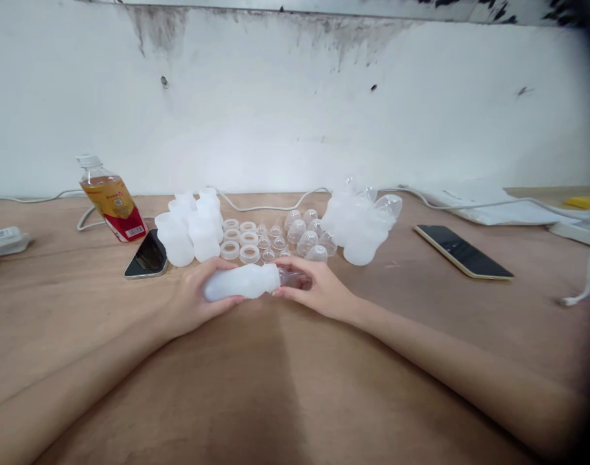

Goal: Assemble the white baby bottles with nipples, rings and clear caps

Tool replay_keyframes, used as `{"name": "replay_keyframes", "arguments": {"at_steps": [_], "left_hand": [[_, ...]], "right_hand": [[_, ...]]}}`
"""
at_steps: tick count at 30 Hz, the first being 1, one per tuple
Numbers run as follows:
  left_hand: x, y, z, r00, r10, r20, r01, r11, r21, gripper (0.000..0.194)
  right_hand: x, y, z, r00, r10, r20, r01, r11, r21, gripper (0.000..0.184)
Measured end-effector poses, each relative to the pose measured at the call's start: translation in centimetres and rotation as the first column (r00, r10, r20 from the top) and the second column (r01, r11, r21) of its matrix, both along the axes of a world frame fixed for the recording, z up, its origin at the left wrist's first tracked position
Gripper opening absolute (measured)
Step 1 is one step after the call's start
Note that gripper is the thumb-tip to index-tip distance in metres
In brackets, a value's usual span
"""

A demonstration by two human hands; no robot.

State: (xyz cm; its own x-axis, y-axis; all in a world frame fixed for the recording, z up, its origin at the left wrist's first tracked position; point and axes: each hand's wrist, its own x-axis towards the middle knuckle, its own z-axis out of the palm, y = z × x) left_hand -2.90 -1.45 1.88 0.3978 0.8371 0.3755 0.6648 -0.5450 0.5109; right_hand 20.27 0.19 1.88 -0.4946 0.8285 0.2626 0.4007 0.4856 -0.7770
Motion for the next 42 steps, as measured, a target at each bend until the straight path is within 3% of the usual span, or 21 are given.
{"name": "replay_keyframes", "arguments": {"at_steps": [2, 4, 6, 8, 11, 14, 18, 23, 25, 28, 30, 31, 33, 36, 38, 42], "left_hand": [[0.0, 0.0, -0.1, 0.999, -0.033, -0.006, 0.033, 0.999, 0.025, 0.035], [0.1, 0.0, -0.2, 0.999, -0.044, -0.013, 0.044, 0.998, 0.040, 0.035], [0.1, 0.0, -0.2, 0.999, -0.032, -0.017, 0.032, 0.998, 0.046, 0.035], [0.1, 0.0, -0.2, 1.000, -0.018, -0.013, 0.019, 0.999, 0.047, 0.036], [0.1, 0.1, -0.3, 1.000, -0.013, -0.005, 0.013, 0.998, 0.054, 0.035], [0.0, 0.1, -0.5, 0.999, -0.045, -0.017, 0.046, 0.995, 0.092, 0.034], [0.0, -0.1, -1.0, 0.988, -0.139, -0.064, 0.152, 0.942, 0.298, 0.038], [0.0, -0.2, -1.5, 0.983, -0.107, -0.149, 0.170, 0.830, 0.532, 0.046], [0.1, -0.3, -1.5, 0.976, -0.093, -0.198, 0.194, 0.782, 0.592, 0.046], [0.2, -0.3, -1.4, 0.963, -0.051, -0.264, 0.220, 0.710, 0.668, 0.043], [0.3, -0.2, -1.3, 0.958, -0.026, -0.284, 0.224, 0.686, 0.692, 0.041], [0.3, -0.2, -1.3, 0.958, -0.023, -0.286, 0.224, 0.684, 0.694, 0.039], [0.3, 0.0, -1.3, 0.959, -0.039, -0.281, 0.225, 0.705, 0.673, 0.038], [0.1, 0.1, -1.3, 0.966, -0.043, -0.256, 0.195, 0.769, 0.608, 0.036], [0.1, 0.1, -1.3, 0.963, -0.042, -0.265, 0.195, 0.787, 0.585, 0.037], [0.1, -0.1, -1.2, 0.953, -0.059, -0.297, 0.234, 0.766, 0.599, 0.041]], "right_hand": [[-0.2, -0.1, -0.2, 1.000, -0.030, -0.008, 0.029, 0.992, -0.122, 0.030], [-0.4, -0.2, -0.3, 1.000, -0.014, -0.018, 0.009, 0.971, -0.240, 0.033], [-0.5, -0.3, -0.2, 1.000, -0.012, -0.008, 0.009, 0.964, -0.265, 0.035], [-0.5, -0.2, 0.0, 1.000, -0.029, 0.004, 0.029, 0.988, -0.151, 0.035], [-0.2, 0.0, 0.2, 0.999, 0.028, 0.024, -0.030, 0.996, 0.083, 0.052], [0.0, -0.1, 0.2, 0.995, 0.073, 0.060, -0.080, 0.990, 0.119, 0.043], [-0.3, -0.9, 0.5, 0.997, 0.008, 0.073, -0.006, 1.000, -0.028, 0.034], [-1.0, -1.8, 1.1, 0.998, -0.056, -0.039, 0.046, 0.975, -0.217, 0.034], [-1.2, -1.8, 1.2, 0.991, -0.074, -0.108, 0.029, 0.929, -0.369, 0.038], [-1.2, -1.5, 1.4, 0.977, -0.106, -0.185, -0.034, 0.778, -0.627, 0.042], [-1.1, -1.2, 1.6, 0.980, -0.089, -0.176, -0.065, 0.698, -0.713, 0.044], [-1.0, -1.1, 1.6, 0.986, -0.061, -0.156, -0.071, 0.691, -0.720, 0.044], [-0.8, -0.9, 1.7, 0.994, -0.009, -0.105, -0.061, 0.767, -0.638, 0.042], [-0.7, -0.9, 1.4, 1.000, 0.013, -0.028, -0.022, 0.930, -0.368, 0.034], [-0.7, -1.1, 1.2, 1.000, 0.011, 0.009, -0.008, 0.964, -0.265, 0.032], [-0.7, -1.5, 1.3, 0.997, 0.011, 0.073, 0.008, 0.969, -0.248, 0.037]]}}
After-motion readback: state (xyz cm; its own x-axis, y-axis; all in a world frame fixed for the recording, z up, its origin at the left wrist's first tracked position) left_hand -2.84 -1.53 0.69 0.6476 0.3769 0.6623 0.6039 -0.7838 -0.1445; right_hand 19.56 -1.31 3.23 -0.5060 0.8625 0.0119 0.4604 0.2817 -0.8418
